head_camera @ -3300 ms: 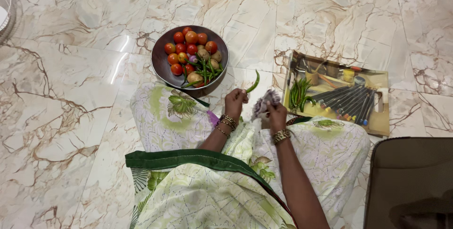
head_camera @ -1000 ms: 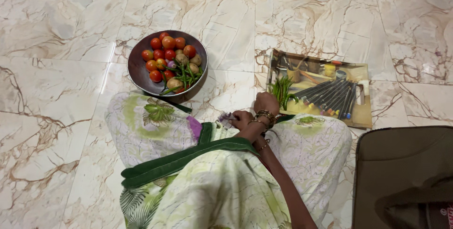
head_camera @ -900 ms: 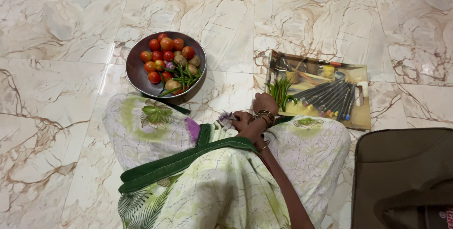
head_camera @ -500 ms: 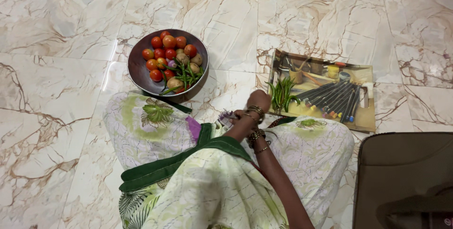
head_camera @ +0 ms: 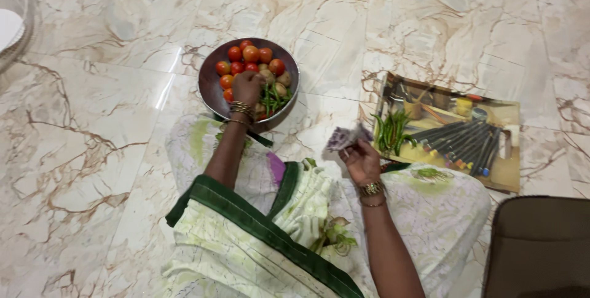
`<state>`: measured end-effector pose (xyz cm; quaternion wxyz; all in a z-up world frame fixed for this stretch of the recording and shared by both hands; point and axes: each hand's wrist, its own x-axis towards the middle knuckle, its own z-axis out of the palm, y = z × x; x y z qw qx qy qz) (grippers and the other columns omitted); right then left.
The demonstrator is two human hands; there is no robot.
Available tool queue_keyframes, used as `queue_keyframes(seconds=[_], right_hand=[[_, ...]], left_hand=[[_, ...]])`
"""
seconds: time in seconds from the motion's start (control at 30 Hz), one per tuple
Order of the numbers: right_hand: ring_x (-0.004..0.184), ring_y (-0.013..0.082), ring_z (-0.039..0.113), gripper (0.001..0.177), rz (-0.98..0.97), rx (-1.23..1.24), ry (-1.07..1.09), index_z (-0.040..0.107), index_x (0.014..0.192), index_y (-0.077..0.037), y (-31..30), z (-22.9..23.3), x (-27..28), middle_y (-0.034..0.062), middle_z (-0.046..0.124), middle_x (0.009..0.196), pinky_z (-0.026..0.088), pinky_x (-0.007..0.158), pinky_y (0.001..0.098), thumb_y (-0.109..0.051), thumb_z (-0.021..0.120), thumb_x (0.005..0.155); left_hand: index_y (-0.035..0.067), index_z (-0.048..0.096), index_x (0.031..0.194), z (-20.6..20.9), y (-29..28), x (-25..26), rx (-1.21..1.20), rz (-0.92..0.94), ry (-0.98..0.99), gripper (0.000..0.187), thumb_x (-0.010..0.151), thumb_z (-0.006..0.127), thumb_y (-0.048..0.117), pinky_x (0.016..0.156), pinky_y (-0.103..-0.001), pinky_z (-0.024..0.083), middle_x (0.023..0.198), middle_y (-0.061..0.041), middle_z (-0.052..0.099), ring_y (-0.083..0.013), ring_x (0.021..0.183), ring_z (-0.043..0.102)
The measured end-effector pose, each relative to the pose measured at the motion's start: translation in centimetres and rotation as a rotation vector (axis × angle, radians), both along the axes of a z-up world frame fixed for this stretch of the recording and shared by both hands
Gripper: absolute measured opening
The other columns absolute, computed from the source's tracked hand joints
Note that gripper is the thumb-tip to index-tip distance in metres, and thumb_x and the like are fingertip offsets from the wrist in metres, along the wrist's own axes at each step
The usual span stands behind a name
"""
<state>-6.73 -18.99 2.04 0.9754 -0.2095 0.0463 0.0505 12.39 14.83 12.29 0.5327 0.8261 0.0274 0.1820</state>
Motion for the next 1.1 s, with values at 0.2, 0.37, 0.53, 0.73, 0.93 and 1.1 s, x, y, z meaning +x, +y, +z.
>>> queue_keyframes(seconds=[0.2,0.37,0.53,0.73,0.93,1.1], right_hand=[[0.092,0.035,0.072,0.034,0.043,0.073,-0.037,0.067,0.121,0.001,0.9,0.3,0.5,0.0208,0.077,0.112,0.047,0.106,0.0579,-0.021,0.057,0.097],[0.119,0.0353,0.063,0.041,0.043,0.154,-0.1,0.067,0.128,0.005,2.2,2.4,0.2,0.0206,0.07,0.126,0.039,0.118,0.0616,-0.019,0.061,0.096],[0.136,0.0349,0.056,0.032,-0.057,0.209,-0.085,0.065,0.123,0.0,3.1,4.4,0.1,0.0186,0.063,0.139,0.033,0.124,0.0607,-0.018,0.065,0.097],[0.126,0.0373,0.062,0.04,-0.194,0.112,0.15,0.067,0.12,0.0,3.3,4.4,0.3,0.0215,0.069,0.13,0.041,0.112,0.0588,-0.026,0.068,0.091],[0.113,0.0279,0.068,0.021,-0.11,0.067,0.101,0.064,0.118,0.003,0.0,-4.2,2.3,0.0155,0.071,0.118,0.055,0.105,0.044,0.003,0.066,0.098],[0.107,0.0279,0.072,0.027,-0.128,-0.112,0.118,0.064,0.118,0.008,0.4,-4.0,1.5,0.0169,0.073,0.115,0.059,0.099,0.0428,0.001,0.063,0.093]], left_hand=[[0.008,0.08,0.087,-2.3,5.2,1.3,0.356,0.174,0.242,0.026,0.083,0.075,0.033,0.075,-0.047,0.057,0.086,-0.019,0.074,-0.037,0.081,0.073],[0.006,0.078,0.095,-5.9,-0.3,2.8,0.534,0.106,0.405,0.035,0.078,0.081,0.036,0.08,-0.048,0.058,0.1,-0.019,0.074,-0.0374,0.094,0.072],[0.003,0.075,0.098,-6.8,-1.7,3.0,0.704,0.143,0.296,0.026,0.086,0.076,0.025,0.076,-0.046,0.06,0.102,-0.02,0.074,-0.0355,0.094,0.074],[0.002,0.076,0.095,-3.2,0.3,1.2,0.057,0.219,0.18,0.02,0.083,0.081,0.018,0.073,-0.043,0.058,0.088,-0.02,0.077,-0.0316,0.079,0.074],[0.001,0.071,0.094,-3.4,-0.7,-0.4,-0.521,0.192,-0.145,0.012,0.084,0.077,0.0,0.066,-0.028,0.059,0.085,-0.009,0.076,-0.014,0.074,0.074],[-0.002,0.072,0.092,-2.1,-4.3,-5.5,-0.471,-0.035,-0.047,0.017,0.084,0.081,0.011,0.061,-0.027,0.058,0.082,-0.009,0.077,-0.0127,0.07,0.073]])
